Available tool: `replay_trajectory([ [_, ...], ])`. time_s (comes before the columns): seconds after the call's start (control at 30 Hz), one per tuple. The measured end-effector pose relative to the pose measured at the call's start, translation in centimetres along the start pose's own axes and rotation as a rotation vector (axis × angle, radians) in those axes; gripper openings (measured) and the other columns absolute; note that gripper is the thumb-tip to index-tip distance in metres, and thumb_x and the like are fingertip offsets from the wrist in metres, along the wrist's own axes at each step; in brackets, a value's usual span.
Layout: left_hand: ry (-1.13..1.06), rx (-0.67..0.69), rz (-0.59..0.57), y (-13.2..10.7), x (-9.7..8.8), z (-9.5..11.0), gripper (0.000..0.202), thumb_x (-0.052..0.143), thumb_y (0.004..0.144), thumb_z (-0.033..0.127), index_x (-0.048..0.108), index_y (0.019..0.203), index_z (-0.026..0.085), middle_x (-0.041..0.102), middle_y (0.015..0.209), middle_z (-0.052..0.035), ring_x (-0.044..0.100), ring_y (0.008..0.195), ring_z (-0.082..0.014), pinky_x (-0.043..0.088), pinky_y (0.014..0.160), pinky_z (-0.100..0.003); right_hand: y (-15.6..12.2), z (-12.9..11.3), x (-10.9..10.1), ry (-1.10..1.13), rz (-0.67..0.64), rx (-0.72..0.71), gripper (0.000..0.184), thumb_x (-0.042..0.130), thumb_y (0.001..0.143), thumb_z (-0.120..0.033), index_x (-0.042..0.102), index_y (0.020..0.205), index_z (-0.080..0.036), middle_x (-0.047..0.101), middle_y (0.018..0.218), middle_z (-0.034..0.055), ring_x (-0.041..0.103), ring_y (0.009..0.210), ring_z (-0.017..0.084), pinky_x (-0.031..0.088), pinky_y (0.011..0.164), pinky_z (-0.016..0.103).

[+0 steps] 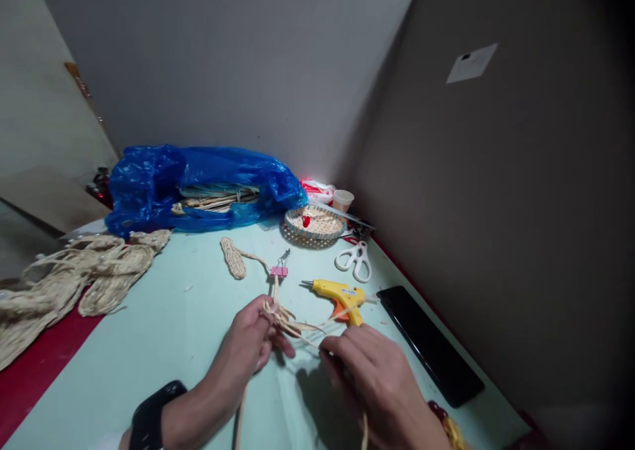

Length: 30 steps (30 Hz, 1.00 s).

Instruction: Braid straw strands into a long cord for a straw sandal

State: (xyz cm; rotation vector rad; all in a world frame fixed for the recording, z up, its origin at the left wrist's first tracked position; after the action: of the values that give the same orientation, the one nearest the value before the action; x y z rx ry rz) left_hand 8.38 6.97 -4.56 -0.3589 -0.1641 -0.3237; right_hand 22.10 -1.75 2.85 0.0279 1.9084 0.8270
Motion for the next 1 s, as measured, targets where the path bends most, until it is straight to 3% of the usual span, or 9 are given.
replay_trajectory([
  [0.1,-0.017,0.034,0.064,-0.5,-0.2,0.3,0.03,0.057,0.077,0.046,0.044,0.071,0.02,0.058,0.054,0.0057,0.022,0.031,0.0005,0.011,0.032,-0.012,-0.8,-0.9,2.6,-0.095,-0.116,0.028,0.017,0.041,0.085,-0.006,0.051,0.077,-0.018,0.056,0.062,0.0005,0.049,0.054,0.014,0.034,0.059,0.027],
  [0.27,-0.041,0.03,0.111,-0.9,-0.4,0.1,0.028,0.053,0.081,0.045,0.047,0.072,0.02,0.058,0.056,0.004,0.025,0.035,-0.0018,0.013,0.033,-0.013,-0.8,-2.0,4.5,-0.204,-0.36,0.025,0.024,0.051,0.066,-0.002,0.04,0.077,-0.02,0.057,0.058,-0.002,0.052,0.049,0.015,0.032,0.055,0.027],
  [0.4,-0.046,0.034,0.168,-0.9,-0.4,-0.3,0.025,0.052,0.082,0.043,0.046,0.072,0.021,0.043,0.045,0.0095,0.028,0.035,-0.0042,0.014,0.034,-0.013,-0.7,-3.4,5.7,-0.272,-0.465,-0.074,0.029,0.052,0.064,0.0,0.039,0.08,-0.02,0.059,0.056,-0.0022,0.055,0.045,0.016,0.025,0.047,0.029],
  [0.5,-0.05,0.064,0.216,-0.8,-0.5,-0.3,0.024,0.053,0.082,0.041,0.045,0.07,0.021,0.038,0.05,0.0108,0.03,0.04,-0.0041,0.021,0.037,-0.013,-0.9,-4.3,6.5,-0.237,-0.545,-0.097,0.027,0.052,0.065,-0.001,0.04,0.078,-0.021,0.061,0.055,-0.0026,0.053,0.04,0.017,0.018,0.042,0.031],
  [0.63,-0.047,0.095,0.223,-0.8,-0.5,0.0,0.024,0.053,0.081,0.04,0.043,0.07,0.021,0.037,0.054,0.011,0.032,0.043,-0.0038,0.026,0.04,-0.012,-1.4,-4.6,7.0,-0.193,-0.61,-0.045,0.019,0.053,0.073,-0.008,0.041,0.075,-0.022,0.06,0.05,-0.0034,0.053,0.039,0.017,0.012,0.041,0.03],
  [0.83,0.004,0.092,0.178,-1.1,-0.3,-0.1,0.026,0.049,0.084,0.046,0.045,0.073,0.023,0.042,0.043,0.0103,0.036,0.035,-0.0068,0.025,0.035,-0.015,-1.3,-4.6,7.2,-0.104,-0.607,0.072,0.005,0.054,0.077,-0.022,0.05,0.075,-0.02,0.058,0.048,-0.0001,0.047,0.038,0.014,0.012,0.041,0.027],
  [1.0,-0.037,0.06,0.213,-1.1,-0.1,-0.2,0.024,0.052,0.083,0.042,0.043,0.072,0.023,0.033,0.048,0.0125,0.023,0.034,-0.0025,0.014,0.034,-0.014,0.0,-4.6,6.4,0.099,-0.817,0.275,0.005,0.051,0.076,-0.022,0.055,0.074,-0.018,0.057,0.049,-0.0002,0.035,0.038,0.01,0.014,0.038,0.024],
])
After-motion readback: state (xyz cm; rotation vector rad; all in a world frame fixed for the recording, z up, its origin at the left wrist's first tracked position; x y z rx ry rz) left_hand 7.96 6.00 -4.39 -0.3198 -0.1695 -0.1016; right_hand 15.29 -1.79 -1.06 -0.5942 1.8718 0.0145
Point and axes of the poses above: each hand's wrist, its own y-axis towards the middle knuckle, its own x-axis out of the palm, z = x × y, the point moved 5 cm from there along y, towards the middle knuckle
